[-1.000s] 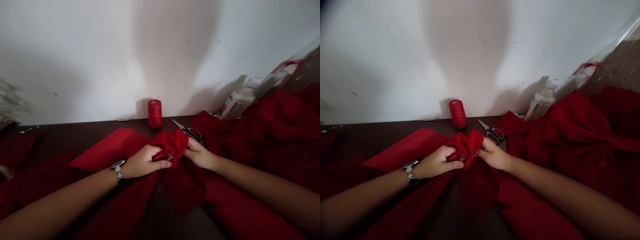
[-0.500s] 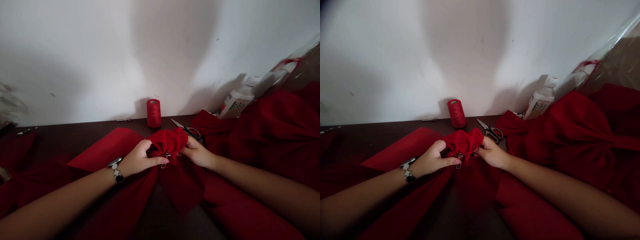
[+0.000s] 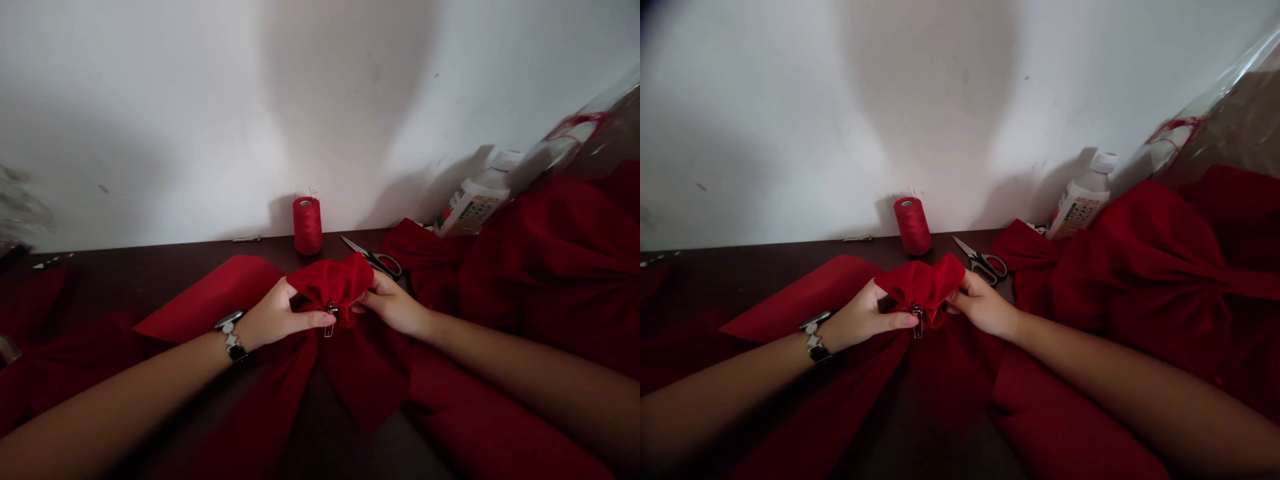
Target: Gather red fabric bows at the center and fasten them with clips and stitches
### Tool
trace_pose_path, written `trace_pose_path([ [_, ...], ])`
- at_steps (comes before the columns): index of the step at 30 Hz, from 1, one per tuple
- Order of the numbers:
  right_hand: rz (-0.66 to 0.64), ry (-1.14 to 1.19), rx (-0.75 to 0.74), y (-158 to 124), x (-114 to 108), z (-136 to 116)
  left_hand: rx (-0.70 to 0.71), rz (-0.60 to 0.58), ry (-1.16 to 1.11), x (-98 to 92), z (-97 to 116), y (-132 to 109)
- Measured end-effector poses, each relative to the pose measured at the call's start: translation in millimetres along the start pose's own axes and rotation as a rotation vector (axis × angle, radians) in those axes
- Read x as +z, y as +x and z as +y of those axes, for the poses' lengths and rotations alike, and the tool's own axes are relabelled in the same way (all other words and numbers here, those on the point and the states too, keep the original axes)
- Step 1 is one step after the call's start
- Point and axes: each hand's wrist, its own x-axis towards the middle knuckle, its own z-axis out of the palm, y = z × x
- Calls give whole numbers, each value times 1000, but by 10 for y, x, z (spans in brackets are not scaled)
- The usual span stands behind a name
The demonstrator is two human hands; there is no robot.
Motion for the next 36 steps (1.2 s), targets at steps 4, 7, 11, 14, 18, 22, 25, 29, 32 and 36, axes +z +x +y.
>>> trace_pose_path([
  [4, 11, -1, 3, 12, -7, 3, -87, 110, -159, 13, -13, -5],
  [7, 40, -4, -25, 29, -24, -18, -119, 199, -203, 12, -19, -5],
  [11, 80, -7, -111, 48, -48, -54, -107, 276, -122, 5, -19, -1],
  [14, 105, -43, -139, 53, -61, -63, -87, 310, -69, 10, -27, 6],
  [18, 155, -59, -191, 22, -37, -113, -67, 396, -103, 25, -43, 15],
  [22, 69, -170, -312, -44, 24, -236, -78, 369, -132, 26, -28, 6],
  [25, 33, -320, -386, -80, 48, -305, -99, 383, -160, 18, -15, 0],
  [29, -19, -557, -491, -96, 48, -328, -139, 392, -222, 10, -25, 9],
  [32, -81, -674, -505, -96, 49, -318, -169, 343, -209, 12, -24, 12],
  [36, -71, -683, -467, -100, 49, -295, -119, 242, -121, 18, 9, 3],
])
